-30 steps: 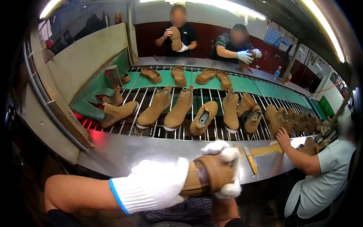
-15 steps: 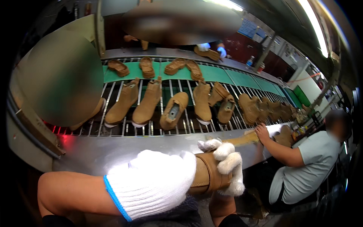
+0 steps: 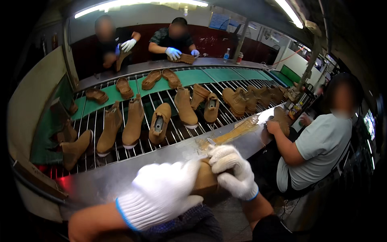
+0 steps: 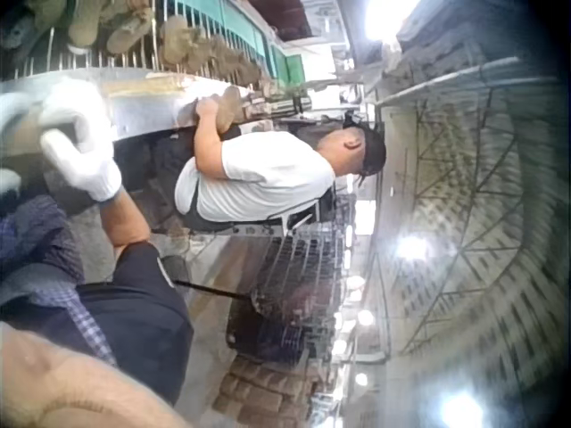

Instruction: The person applies a finishing substance to the soles and leather of boots and cleans the edges using a tool and a cloth.

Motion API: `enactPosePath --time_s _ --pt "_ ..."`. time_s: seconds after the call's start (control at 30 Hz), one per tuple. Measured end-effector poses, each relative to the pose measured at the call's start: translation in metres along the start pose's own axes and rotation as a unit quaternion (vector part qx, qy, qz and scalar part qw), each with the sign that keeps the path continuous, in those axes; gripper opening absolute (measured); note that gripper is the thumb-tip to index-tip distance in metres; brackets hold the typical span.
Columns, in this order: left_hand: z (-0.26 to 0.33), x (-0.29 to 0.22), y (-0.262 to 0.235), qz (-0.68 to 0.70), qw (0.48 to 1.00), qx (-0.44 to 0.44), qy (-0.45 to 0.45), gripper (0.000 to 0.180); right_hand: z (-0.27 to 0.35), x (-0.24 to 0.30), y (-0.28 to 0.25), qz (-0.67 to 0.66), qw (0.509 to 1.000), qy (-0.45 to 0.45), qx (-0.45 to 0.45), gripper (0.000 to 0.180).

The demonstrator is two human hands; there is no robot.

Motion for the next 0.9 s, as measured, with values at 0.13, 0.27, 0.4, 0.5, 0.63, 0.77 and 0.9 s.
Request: enactPosePath --time_s 0.13,0.27,0.4,0.5,0.63,0.77,0.9 --pt "0.05 -0.001 0.012 0.092 0.982 -0.157 0.042 0.075 0.062 -0.017 0.016 -0.224 0.944 0.172 -0.169 0.063" --pt "0.072 -0.023 0.055 0.211 0.96 -0.183 0.027 0.064 0.107 -0.02 0.025 -0.319 0.916 0.219 -0.107 0.067" --pt "0.078 -0.054 0.072 0.119 0.992 -0.005 0.038 0.061 0.133 -0.007 0.024 -0.311 0.912 0.248 -0.097 0.044" --pt "0.077 -0.063 0.082 0.111 0.991 0.034 0.069 0.061 0.143 0.003 0.02 -0.271 0.911 0.288 -0.117 0.032" --pt "0.079 -0.082 0.086 0.107 0.988 -0.002 0.114 0.054 0.166 0.0 0.016 -0.238 0.916 0.308 -0.092 0.032" --pt "0.104 -0.097 0.102 0.099 0.982 -0.027 0.159 0.051 0.175 0.007 0.022 -0.201 0.919 0.339 -0.016 0.027" --pt "0.119 -0.106 0.114 0.081 0.976 -0.028 0.198 0.048 0.188 0.015 0.033 -0.189 0.858 0.476 -0.04 0.068"
Point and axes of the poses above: each hand's wrist, its own z-axis away from the middle knuckle, its own y-axis out of the palm, x = y × z, the point moved 9 cm from there along -z, towards the middle knuckle, and after that the axes turned 3 degrees about -x, right-handed, at the moved point
